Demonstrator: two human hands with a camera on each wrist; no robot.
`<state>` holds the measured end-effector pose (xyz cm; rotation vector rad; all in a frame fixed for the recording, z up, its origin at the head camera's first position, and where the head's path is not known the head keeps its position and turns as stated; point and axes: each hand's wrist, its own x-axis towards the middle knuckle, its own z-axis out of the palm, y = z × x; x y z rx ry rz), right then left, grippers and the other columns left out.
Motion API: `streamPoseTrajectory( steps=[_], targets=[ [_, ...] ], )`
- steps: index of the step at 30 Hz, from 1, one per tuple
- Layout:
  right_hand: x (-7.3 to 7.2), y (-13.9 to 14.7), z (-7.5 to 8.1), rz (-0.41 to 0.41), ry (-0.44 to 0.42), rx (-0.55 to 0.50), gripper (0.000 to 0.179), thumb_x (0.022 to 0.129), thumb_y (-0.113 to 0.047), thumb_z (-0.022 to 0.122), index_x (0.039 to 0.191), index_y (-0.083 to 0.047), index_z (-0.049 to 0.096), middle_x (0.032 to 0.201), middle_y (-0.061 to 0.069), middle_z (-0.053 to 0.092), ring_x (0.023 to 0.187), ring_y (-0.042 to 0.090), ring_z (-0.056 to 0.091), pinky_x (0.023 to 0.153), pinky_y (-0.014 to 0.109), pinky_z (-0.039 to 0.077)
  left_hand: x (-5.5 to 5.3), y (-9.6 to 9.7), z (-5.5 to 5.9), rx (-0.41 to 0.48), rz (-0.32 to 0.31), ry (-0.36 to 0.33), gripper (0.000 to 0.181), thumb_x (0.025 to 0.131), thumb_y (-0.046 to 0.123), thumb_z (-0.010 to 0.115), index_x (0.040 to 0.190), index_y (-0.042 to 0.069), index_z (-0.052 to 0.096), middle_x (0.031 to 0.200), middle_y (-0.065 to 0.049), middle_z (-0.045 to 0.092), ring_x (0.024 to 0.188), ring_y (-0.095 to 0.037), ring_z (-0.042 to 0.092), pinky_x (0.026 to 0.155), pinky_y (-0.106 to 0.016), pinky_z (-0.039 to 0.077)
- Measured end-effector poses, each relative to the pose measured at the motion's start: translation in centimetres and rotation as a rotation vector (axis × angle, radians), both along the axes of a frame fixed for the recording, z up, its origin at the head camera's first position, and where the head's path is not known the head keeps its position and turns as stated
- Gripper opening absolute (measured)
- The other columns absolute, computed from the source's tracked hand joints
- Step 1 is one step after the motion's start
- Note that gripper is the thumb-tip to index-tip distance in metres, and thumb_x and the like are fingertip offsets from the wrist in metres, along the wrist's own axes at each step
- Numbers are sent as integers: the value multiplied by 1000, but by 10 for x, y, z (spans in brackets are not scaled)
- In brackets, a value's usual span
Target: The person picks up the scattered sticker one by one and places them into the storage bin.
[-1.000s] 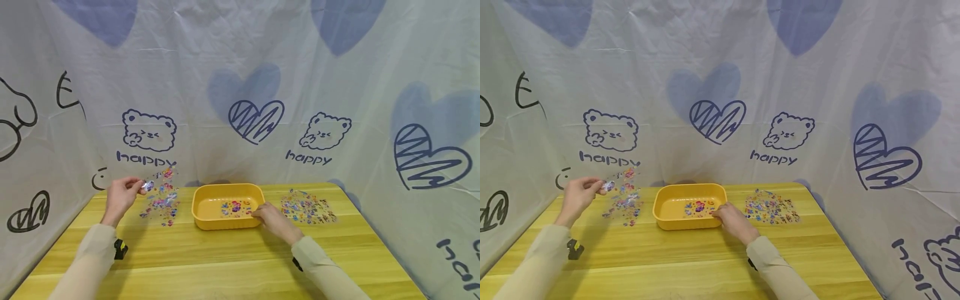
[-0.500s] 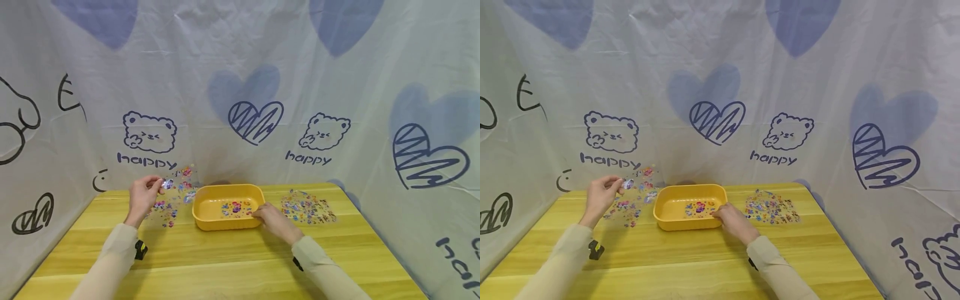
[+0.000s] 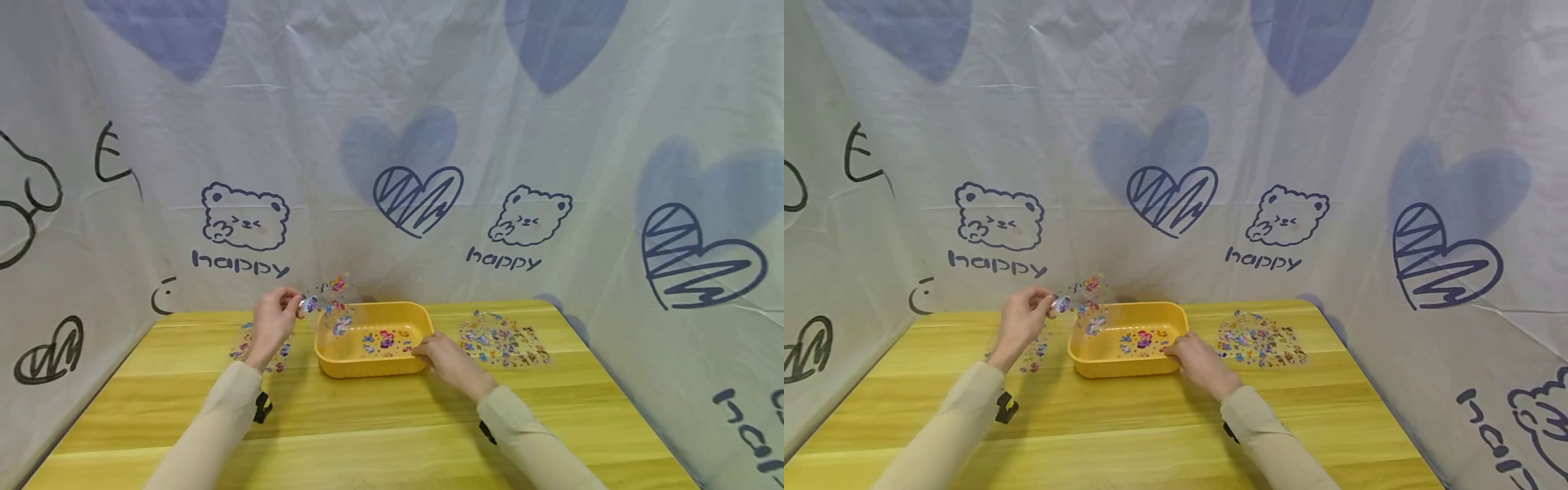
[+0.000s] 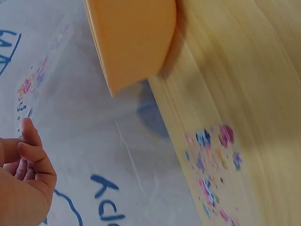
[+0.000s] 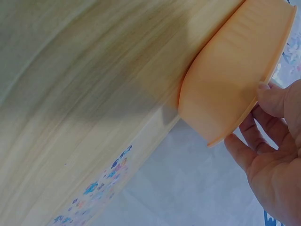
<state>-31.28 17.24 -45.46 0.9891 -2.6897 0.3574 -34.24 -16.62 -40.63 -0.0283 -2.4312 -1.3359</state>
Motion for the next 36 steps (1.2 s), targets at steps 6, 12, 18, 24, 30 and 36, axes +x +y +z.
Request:
streamPoseTrajectory(
  steps=[6,12,18,24,30,36],
  targets=[
    [1,-1,0,-12,-1,6,21,90,1,66,109,-5,73,104,6,73,96,22,63,88,36,54,-4,19,-2,-73,-56,-19,15,101,12,52,104,2,64,87,-13,66,71,-21,63,52,-23,48],
    [2,-2,0,-23,-26,1,20,92,-2,65,110,-5,73,104,7,72,97,22,63,88,36,54,-7,36,-6,-99,-142,-44,15,102,9,51,104,2,63,88,-12,65,74,-22,62,56,-25,49],
    [4,-2,2,-10,-8,4,21,90,0,65,109,-4,72,104,8,72,97,23,64,88,36,54,-9,53,-12,-145,-219,-49,15,101,9,52,101,3,65,85,-11,66,70,-20,60,57,-27,48],
    [4,-2,3,-6,-2,7,21,90,1,65,109,-4,73,104,7,72,96,22,63,88,36,54,-10,69,-19,-144,-279,-91,14,102,8,51,102,3,64,91,-11,67,76,-25,65,59,-28,50],
    [4,-1,2,6,9,9,20,90,1,66,109,-4,73,103,7,72,95,22,63,86,35,54,-13,80,-25,-139,-301,-102,13,100,8,54,100,3,66,89,-10,67,75,-24,67,59,-27,51],
    [3,-1,3,2,3,14,21,89,1,67,109,-5,73,104,7,72,96,22,63,87,36,54,-16,86,-32,-175,-298,-101,13,98,9,58,99,2,69,90,-12,69,74,-26,68,62,-28,55]
  ],
)
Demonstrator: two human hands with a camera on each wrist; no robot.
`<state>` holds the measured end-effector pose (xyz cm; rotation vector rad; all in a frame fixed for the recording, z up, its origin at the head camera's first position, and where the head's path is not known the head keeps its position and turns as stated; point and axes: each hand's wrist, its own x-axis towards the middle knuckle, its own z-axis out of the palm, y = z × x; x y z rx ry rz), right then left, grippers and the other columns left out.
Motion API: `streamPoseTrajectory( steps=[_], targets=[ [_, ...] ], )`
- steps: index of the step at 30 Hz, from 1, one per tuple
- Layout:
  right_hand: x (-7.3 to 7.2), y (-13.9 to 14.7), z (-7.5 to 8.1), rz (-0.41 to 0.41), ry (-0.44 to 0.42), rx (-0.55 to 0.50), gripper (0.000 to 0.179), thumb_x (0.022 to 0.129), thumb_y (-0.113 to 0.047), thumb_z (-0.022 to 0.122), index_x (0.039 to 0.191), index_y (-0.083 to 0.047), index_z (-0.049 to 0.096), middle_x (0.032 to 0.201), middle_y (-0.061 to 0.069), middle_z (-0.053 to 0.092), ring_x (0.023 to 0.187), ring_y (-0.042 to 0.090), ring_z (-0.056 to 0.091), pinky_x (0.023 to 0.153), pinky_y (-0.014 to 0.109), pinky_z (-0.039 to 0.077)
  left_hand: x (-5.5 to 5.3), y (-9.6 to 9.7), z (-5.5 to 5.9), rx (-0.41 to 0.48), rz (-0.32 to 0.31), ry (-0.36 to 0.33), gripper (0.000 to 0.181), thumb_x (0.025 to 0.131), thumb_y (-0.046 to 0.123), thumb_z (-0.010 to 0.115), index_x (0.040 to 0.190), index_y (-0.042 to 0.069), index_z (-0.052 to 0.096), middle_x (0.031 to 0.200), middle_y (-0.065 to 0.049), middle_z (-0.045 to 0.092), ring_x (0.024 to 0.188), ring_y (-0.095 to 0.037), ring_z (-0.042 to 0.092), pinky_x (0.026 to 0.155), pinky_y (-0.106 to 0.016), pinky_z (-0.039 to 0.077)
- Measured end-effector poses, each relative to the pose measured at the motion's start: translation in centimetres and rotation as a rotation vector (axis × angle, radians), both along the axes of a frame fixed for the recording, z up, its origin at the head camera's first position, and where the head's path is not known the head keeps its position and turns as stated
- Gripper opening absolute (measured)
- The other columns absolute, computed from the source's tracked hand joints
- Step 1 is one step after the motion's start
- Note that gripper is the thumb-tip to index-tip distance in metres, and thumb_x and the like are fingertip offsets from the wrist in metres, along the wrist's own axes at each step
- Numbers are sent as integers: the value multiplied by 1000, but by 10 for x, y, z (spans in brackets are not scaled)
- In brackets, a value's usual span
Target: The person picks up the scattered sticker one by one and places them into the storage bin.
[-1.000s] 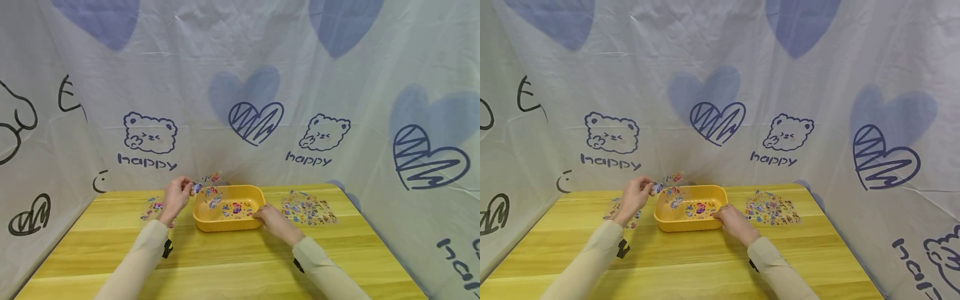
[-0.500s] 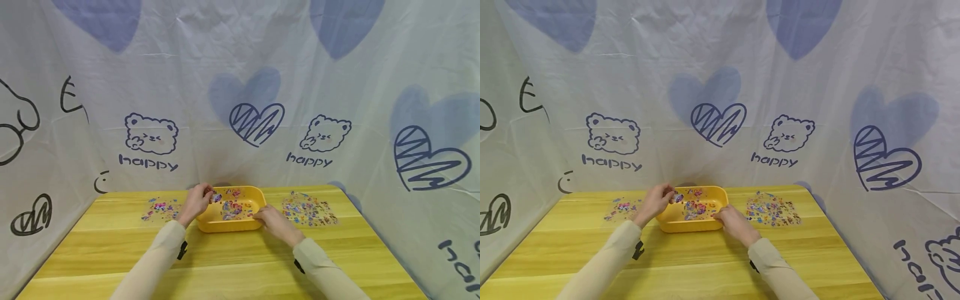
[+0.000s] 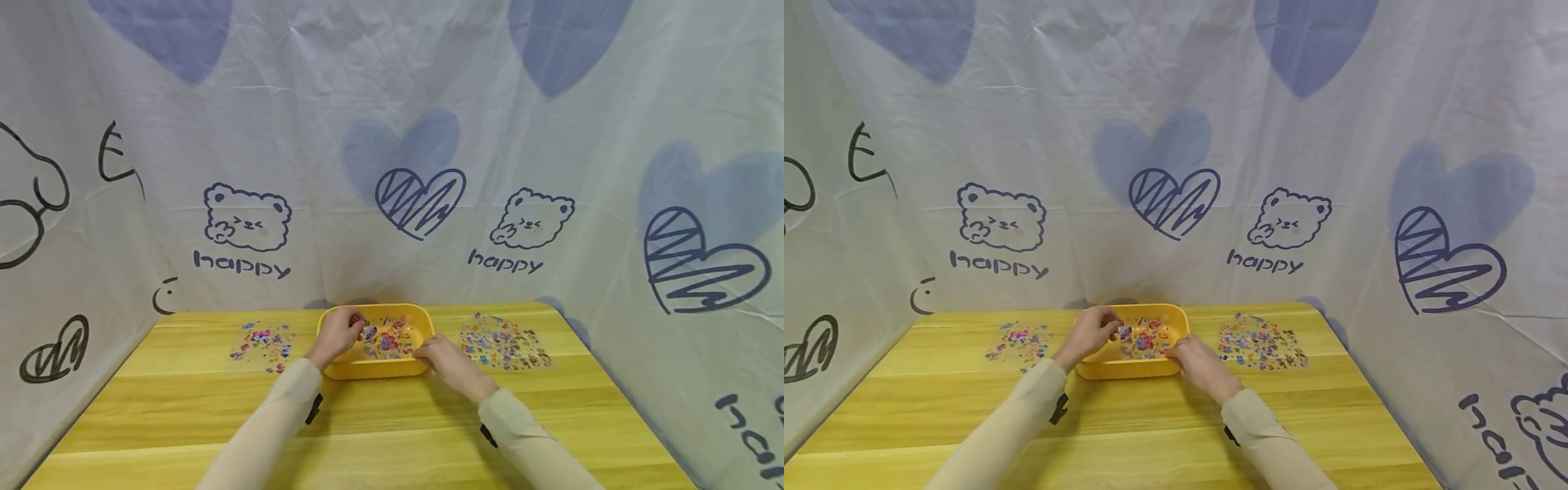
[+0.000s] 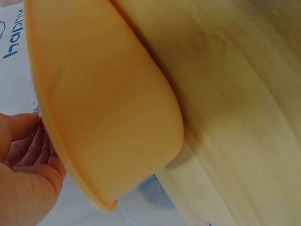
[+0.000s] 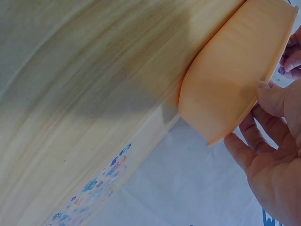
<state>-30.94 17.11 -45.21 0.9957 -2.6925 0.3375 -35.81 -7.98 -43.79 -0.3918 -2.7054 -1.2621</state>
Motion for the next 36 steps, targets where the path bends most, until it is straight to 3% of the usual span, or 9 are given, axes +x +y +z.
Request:
streamPoseTrajectory(
  steps=[5,9,19,30,36],
  targets=[
    [0,0,0,0,-8,-2,23,88,3,67,110,-4,73,104,7,72,97,22,63,88,36,54,-1,0,-4,-68,25,27,14,97,7,60,98,-1,72,90,-13,71,66,-14,64,62,-29,55],
    [-1,1,0,9,5,-2,23,89,3,66,109,-4,73,104,6,72,97,22,64,88,35,54,-1,-2,-5,-103,37,32,15,96,7,61,100,-3,72,88,-13,71,66,-14,64,62,-30,56],
    [-1,1,-2,-1,3,7,20,90,0,66,109,-5,73,103,6,72,94,21,63,85,35,54,0,-6,-3,-81,56,-8,18,97,13,59,103,1,73,93,-10,71,71,-14,64,68,-30,56],
    [0,2,-2,-7,10,9,24,88,1,68,112,-4,71,106,6,72,97,21,62,87,35,54,4,-19,3,5,46,38,19,97,12,58,102,2,74,94,-13,73,71,-14,65,66,-31,56],
    [-1,0,-3,-9,18,22,22,90,1,67,110,-5,72,106,6,72,97,21,62,87,35,54,6,-31,3,-2,106,85,19,97,13,59,101,2,74,90,-11,72,70,-15,59,64,-29,51]
  ],
)
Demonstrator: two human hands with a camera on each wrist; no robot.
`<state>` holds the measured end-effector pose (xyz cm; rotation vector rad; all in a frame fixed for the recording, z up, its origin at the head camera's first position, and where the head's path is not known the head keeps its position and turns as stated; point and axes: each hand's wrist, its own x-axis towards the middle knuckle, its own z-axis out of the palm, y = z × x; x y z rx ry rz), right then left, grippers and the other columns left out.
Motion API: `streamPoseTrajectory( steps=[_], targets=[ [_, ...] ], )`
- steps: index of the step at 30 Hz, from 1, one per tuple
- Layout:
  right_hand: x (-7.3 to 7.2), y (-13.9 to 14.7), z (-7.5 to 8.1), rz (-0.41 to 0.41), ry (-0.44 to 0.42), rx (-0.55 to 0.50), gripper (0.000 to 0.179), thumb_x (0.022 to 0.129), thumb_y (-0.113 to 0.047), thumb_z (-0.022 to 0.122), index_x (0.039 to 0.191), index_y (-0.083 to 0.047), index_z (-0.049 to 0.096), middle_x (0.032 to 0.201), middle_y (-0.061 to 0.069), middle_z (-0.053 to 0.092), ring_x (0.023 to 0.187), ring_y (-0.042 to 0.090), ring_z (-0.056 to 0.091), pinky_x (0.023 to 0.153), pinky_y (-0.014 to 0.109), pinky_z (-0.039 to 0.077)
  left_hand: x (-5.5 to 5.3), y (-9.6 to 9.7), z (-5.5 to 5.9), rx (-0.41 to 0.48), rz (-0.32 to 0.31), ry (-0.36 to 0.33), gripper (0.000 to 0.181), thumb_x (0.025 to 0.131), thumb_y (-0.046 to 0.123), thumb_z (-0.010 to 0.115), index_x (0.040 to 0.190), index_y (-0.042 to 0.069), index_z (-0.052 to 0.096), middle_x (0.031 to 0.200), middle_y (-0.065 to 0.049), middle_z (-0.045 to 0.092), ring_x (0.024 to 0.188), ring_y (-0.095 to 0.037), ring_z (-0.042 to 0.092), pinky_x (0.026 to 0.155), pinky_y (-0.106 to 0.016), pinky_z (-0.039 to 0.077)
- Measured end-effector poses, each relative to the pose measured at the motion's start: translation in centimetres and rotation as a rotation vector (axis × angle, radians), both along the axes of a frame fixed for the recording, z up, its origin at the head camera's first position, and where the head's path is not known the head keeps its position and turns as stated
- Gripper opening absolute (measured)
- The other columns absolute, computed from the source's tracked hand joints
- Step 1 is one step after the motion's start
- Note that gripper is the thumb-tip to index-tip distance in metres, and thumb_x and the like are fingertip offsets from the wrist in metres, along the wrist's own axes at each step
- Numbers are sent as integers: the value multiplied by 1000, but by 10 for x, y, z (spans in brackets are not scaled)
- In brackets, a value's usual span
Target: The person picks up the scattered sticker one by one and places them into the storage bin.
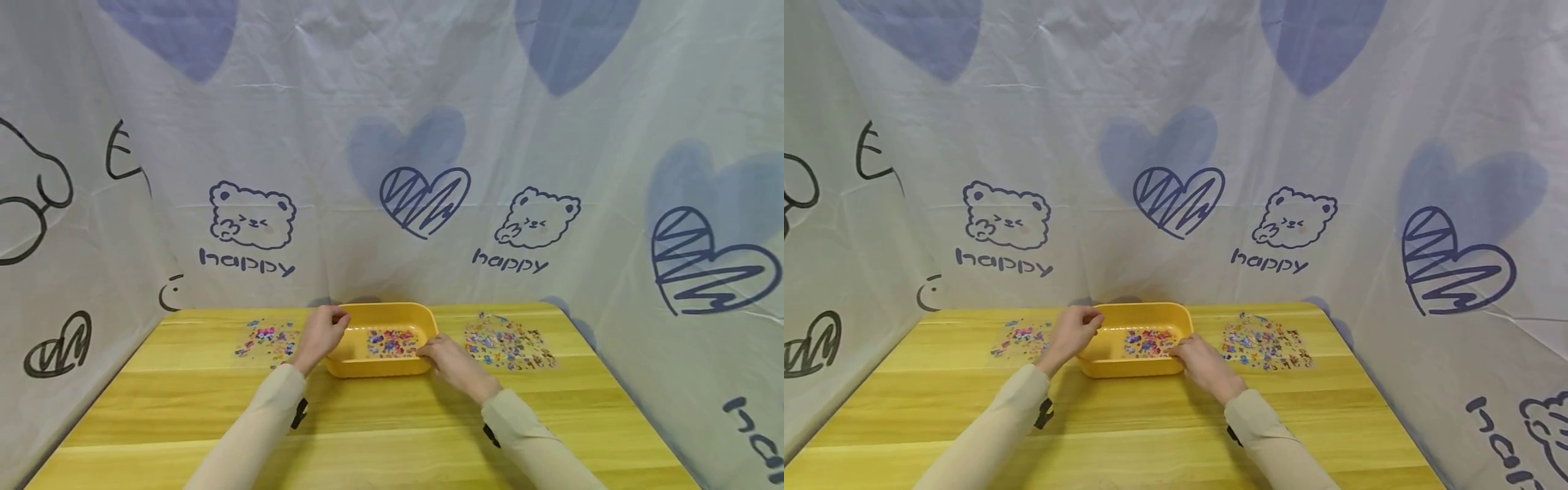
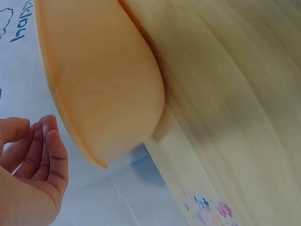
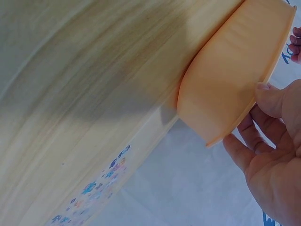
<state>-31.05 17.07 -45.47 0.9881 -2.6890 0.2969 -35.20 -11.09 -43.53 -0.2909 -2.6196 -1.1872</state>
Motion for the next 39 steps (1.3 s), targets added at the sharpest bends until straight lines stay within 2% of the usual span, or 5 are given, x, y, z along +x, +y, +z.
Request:
streamPoseTrajectory(
  steps=[6,14,23,36,39],
  targets=[
    [0,-2,0,11,1,-1,21,90,1,66,109,-4,72,105,7,72,97,22,63,88,36,54,0,-12,0,22,97,22,17,96,12,60,98,1,74,86,-11,70,69,-17,58,61,-27,48],
    [0,-4,2,20,-1,0,20,90,1,66,109,-4,72,105,7,72,97,22,63,89,36,54,-1,-32,-2,36,209,-23,22,97,15,58,104,1,73,97,-15,71,79,-22,62,68,-31,52],
    [-1,-7,3,13,-8,5,25,88,3,67,111,-4,71,108,7,72,100,22,62,90,36,53,2,-61,-8,44,269,-18,24,98,19,57,107,1,72,98,-15,71,81,-24,62,70,-34,51],
    [1,-4,2,12,5,-8,22,88,2,67,109,-4,72,105,7,72,98,23,63,89,37,53,8,-111,-23,-141,368,-140,30,97,29,59,97,1,71,86,-13,70,65,-21,56,53,-30,40],
    [2,-2,2,8,0,-6,23,88,3,67,110,-4,72,106,7,72,98,23,63,90,37,53,9,-121,-27,-197,411,-175,34,97,31,59,80,2,65,68,-10,61,54,-17,48,48,-29,34]
  ],
)
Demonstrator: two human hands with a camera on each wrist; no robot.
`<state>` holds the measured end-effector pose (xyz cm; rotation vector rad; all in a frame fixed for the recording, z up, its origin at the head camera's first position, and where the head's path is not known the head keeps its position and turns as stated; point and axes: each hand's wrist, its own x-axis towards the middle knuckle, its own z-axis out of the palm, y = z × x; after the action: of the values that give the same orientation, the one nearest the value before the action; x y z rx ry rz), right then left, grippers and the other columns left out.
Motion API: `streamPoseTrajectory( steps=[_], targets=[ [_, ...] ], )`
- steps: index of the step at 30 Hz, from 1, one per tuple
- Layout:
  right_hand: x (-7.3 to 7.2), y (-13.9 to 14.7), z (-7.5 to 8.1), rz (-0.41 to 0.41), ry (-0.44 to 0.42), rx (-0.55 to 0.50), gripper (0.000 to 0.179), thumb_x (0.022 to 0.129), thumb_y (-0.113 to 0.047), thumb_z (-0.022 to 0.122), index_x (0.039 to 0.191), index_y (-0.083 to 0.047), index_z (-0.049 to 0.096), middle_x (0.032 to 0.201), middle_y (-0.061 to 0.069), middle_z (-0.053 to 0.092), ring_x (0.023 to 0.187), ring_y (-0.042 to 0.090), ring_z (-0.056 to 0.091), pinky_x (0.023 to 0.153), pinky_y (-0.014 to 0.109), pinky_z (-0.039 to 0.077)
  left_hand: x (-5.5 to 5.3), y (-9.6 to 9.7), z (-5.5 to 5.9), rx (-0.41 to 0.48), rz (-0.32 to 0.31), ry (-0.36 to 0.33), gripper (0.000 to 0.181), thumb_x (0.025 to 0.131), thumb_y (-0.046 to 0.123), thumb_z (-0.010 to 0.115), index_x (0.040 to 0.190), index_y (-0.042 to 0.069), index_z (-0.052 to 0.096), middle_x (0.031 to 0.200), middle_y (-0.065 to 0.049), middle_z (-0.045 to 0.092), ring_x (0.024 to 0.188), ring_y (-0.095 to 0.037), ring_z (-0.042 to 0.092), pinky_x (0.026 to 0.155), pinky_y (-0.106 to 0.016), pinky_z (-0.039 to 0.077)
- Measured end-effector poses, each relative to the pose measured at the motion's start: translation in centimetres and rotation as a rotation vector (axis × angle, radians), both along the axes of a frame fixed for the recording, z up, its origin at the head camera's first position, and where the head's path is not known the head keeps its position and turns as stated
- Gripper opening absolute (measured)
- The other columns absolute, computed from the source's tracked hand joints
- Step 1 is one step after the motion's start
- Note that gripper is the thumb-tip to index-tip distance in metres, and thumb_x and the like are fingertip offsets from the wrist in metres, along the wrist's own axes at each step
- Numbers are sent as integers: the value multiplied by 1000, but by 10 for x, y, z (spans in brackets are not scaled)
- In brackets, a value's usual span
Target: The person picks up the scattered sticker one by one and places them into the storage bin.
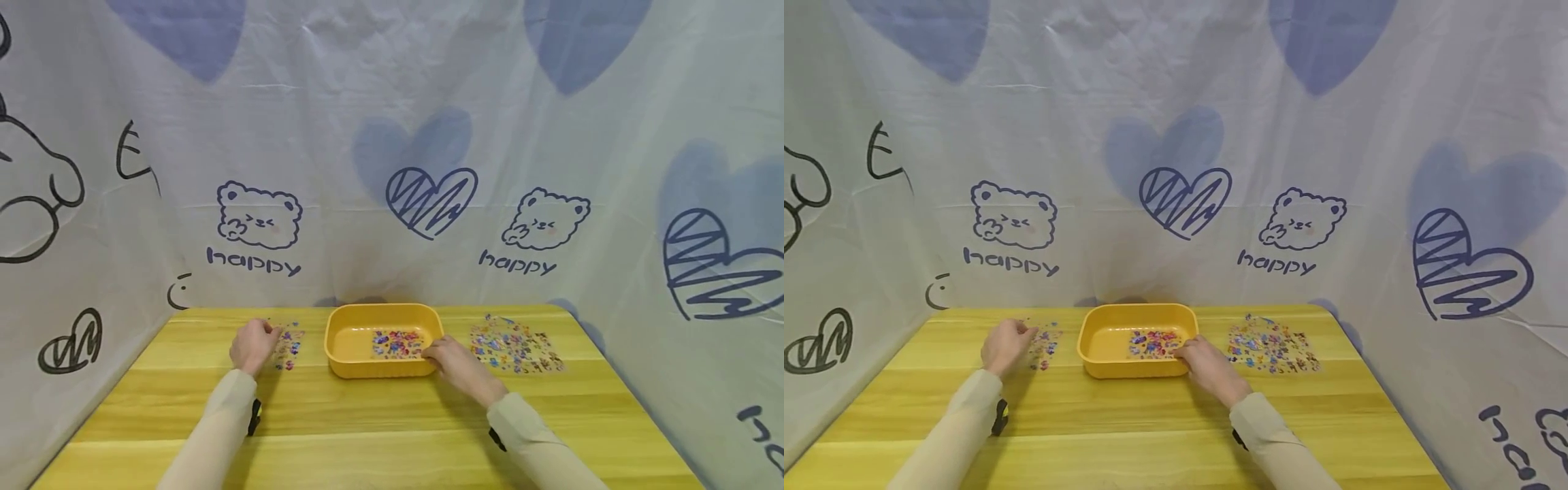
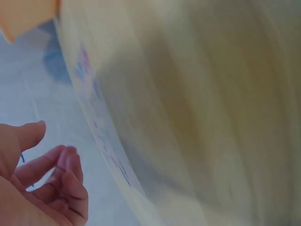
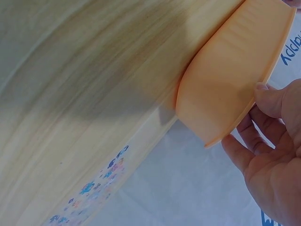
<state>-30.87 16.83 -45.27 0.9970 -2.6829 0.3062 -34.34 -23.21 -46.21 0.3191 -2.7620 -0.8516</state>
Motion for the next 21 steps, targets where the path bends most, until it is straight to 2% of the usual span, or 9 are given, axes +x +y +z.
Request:
streamPoseTrajectory(
  steps=[2,5,9,15,18,21],
  targets=[
    [0,0,0,10,5,2,23,88,3,67,110,-3,72,106,8,72,98,23,63,89,37,53,0,-6,-2,-33,25,-34,39,97,30,61,68,5,55,57,-4,48,48,-15,39,45,-28,31],
    [0,0,1,23,17,7,22,88,3,67,109,-3,72,105,8,72,97,23,63,88,37,53,0,-13,-3,-81,51,-71,44,96,28,62,61,11,41,53,1,35,46,-12,33,43,-26,31],
    [1,0,1,10,10,-3,21,89,2,67,109,-3,72,105,8,72,97,23,63,88,37,54,-2,-20,-4,-124,76,-103,45,95,26,62,59,11,41,56,-4,42,50,-17,41,44,-29,37],
    [2,1,0,3,6,-8,21,88,3,67,107,-3,72,103,8,73,96,23,64,87,37,54,-5,-27,-8,-123,85,-184,43,92,32,65,60,8,50,81,-24,60,78,-39,57,58,-43,48],
    [2,1,0,8,9,1,22,88,2,68,108,-4,72,104,7,72,96,23,63,88,37,54,-7,-31,-10,-104,108,-214,41,89,34,69,67,2,56,93,-32,60,89,-47,57,63,-48,50],
    [1,1,0,1,3,-7,22,88,2,67,109,-4,72,105,7,72,97,23,63,88,37,54,-7,-32,-12,-92,130,-210,41,87,34,72,79,-5,62,101,-38,57,95,-52,55,68,-52,50]
  ],
)
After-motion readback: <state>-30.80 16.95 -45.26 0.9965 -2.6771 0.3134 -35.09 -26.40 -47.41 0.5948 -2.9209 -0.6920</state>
